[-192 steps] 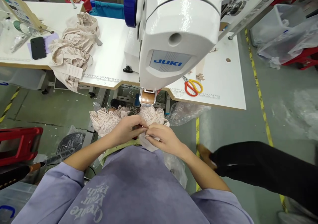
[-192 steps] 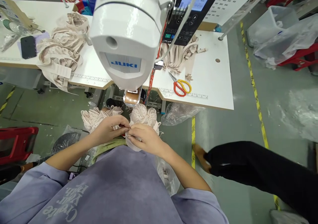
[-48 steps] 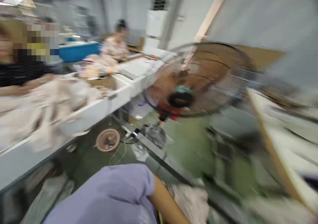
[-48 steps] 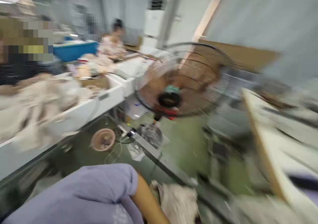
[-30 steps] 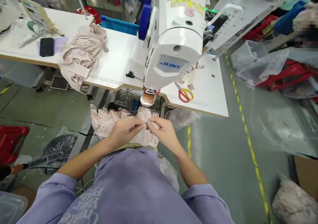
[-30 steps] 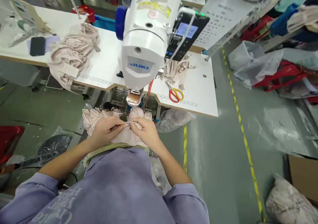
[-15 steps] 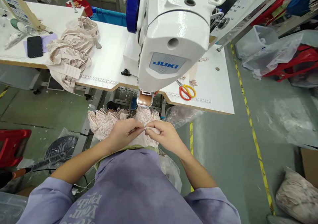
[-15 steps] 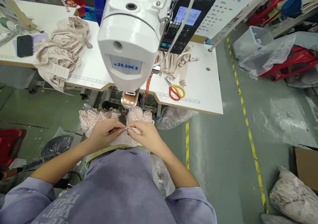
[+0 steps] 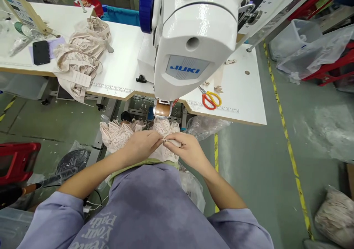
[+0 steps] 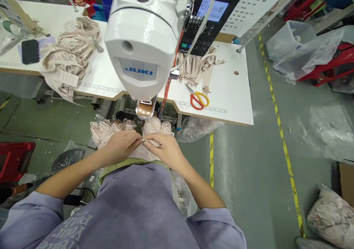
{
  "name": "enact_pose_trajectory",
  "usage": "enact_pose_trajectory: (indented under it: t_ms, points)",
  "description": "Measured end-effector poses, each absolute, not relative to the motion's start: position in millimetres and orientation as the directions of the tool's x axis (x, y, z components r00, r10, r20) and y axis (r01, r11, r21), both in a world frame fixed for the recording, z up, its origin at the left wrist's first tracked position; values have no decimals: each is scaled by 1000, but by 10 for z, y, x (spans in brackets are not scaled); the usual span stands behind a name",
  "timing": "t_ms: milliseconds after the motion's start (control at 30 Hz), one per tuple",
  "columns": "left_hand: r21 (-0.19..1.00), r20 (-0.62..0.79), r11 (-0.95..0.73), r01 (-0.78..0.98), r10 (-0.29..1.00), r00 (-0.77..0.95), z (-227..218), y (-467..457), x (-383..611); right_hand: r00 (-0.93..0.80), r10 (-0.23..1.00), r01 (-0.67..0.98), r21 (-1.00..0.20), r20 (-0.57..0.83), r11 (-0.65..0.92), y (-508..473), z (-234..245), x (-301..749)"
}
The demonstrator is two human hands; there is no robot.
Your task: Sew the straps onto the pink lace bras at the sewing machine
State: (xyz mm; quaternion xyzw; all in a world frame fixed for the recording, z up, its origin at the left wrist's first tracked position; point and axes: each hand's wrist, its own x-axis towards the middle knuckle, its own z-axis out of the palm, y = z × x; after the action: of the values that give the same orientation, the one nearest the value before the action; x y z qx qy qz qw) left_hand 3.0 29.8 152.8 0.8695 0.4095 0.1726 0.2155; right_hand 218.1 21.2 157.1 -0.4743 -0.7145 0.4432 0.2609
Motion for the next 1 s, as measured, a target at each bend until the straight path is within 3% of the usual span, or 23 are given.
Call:
enact_pose_trajectory:
  t_ms: [133,300,367,433,567,667,800,867,1000]
  points:
    - [540,239,-555,633,822,517,1562,286,135,-303,946,438,-866,111,242,254,1595,2174]
    - [659,157,-349,666,930,333,1626,500,209,-367,924,464,-840,107,282,738,1745,2139]
    - [575,202,-357,736,934,295,1566,631,163,-391,919,528,-805,53,271,978,1784,2104]
    - [401,287,-466,789,882,374,1461,755,70,-392,920,608,-751,-3,256,1150,1802,2066]
    - [111,452,-726,679,645,616,1250,938,-150,-406,912,688,-677,-59,262,1253,1831,2018]
    - [32,494,-786,617,549,674,1193,1024,-239,-413,909,711,-645,-61,280,1253,1872,2016]
    - [-50,435,-795,604,527,730,1255,1068,-225,-414,907,739,-609,-71,290,1241,1840,2051]
    - [-63,369,-775,629,567,736,1319,1049,-182,-390,921,741,-589,13,323,1189,1731,2072]
    - [-18,202,-711,703,686,699,1456,996,-108,-271,869,778,-437,413,450,1003,1411,2069]
